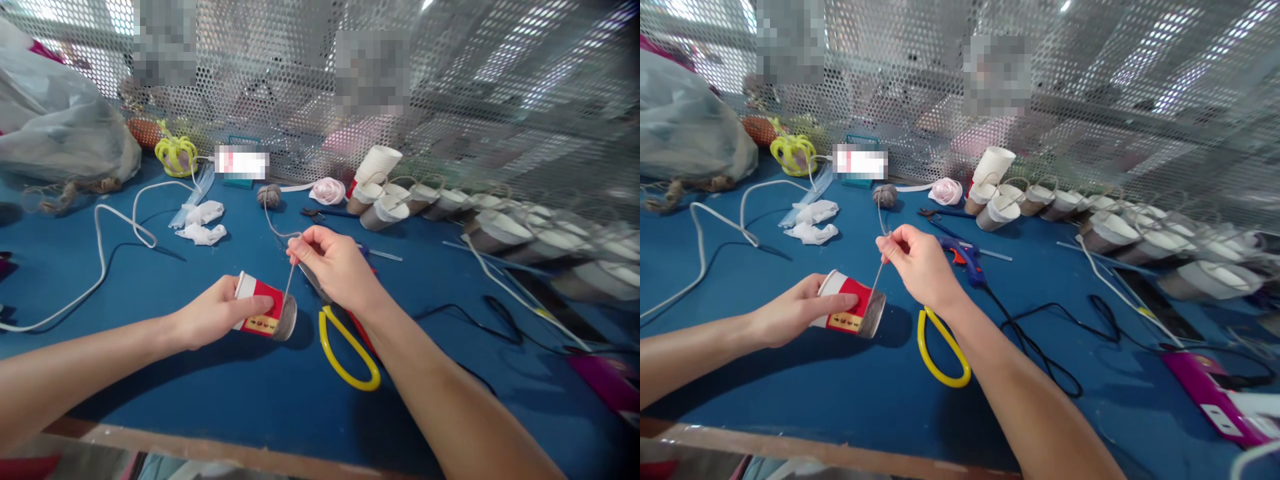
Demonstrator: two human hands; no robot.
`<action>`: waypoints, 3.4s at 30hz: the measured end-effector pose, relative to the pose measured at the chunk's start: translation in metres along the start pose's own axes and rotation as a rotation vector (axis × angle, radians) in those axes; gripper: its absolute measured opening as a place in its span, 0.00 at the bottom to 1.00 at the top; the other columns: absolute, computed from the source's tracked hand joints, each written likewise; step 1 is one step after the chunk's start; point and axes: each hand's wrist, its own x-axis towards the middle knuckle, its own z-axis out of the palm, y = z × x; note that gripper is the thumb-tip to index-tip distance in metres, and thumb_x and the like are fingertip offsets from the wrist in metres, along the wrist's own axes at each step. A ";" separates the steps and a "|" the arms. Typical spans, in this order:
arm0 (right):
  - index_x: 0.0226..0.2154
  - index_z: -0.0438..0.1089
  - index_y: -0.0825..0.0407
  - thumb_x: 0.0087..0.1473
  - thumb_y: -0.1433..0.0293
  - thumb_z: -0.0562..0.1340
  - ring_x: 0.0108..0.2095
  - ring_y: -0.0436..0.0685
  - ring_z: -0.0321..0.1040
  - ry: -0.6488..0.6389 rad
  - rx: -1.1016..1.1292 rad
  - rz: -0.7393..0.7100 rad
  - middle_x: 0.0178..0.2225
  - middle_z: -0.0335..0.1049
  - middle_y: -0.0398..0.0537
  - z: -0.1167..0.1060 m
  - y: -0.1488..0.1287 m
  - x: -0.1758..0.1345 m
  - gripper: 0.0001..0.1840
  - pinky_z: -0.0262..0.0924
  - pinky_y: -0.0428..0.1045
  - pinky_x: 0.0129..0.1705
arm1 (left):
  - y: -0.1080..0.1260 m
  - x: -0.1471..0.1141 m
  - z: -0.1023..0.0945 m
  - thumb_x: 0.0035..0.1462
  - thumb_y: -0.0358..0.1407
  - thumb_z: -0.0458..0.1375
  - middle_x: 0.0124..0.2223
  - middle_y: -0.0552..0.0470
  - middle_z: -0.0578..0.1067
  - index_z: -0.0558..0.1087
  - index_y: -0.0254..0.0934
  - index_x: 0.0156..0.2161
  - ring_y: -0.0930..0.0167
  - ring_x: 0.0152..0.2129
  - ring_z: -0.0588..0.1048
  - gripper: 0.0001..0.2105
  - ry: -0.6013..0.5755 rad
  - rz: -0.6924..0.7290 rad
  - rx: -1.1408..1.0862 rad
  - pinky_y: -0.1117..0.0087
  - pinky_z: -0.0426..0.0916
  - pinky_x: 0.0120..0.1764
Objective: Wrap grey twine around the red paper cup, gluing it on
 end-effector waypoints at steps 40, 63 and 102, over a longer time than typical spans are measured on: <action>0.20 0.59 0.53 0.51 0.62 0.54 0.18 0.46 0.52 -0.153 -0.075 0.062 0.17 0.59 0.37 0.018 0.008 -0.001 0.14 0.48 0.43 0.21 | -0.001 -0.006 -0.006 0.47 0.33 0.58 0.23 0.54 0.70 0.73 0.32 0.27 0.78 0.19 0.64 0.06 -0.033 0.294 0.113 0.79 0.60 0.24; 0.28 0.64 0.52 0.45 0.69 0.58 0.29 0.54 0.65 -0.035 -0.296 -0.107 0.28 0.70 0.47 0.030 -0.006 -0.020 0.04 0.60 0.50 0.34 | 0.014 0.013 -0.011 0.50 0.32 0.54 0.21 0.53 0.73 0.71 0.31 0.27 0.76 0.16 0.70 0.06 0.349 -0.044 -0.446 0.78 0.62 0.20; 0.29 0.65 0.52 0.45 0.70 0.58 0.31 0.55 0.67 -0.035 -0.338 -0.156 0.29 0.71 0.48 0.028 -0.008 -0.022 0.05 0.61 0.50 0.34 | 0.018 0.017 -0.015 0.52 0.31 0.52 0.21 0.51 0.73 0.70 0.30 0.27 0.75 0.16 0.70 0.07 0.327 -0.116 -0.505 0.76 0.65 0.20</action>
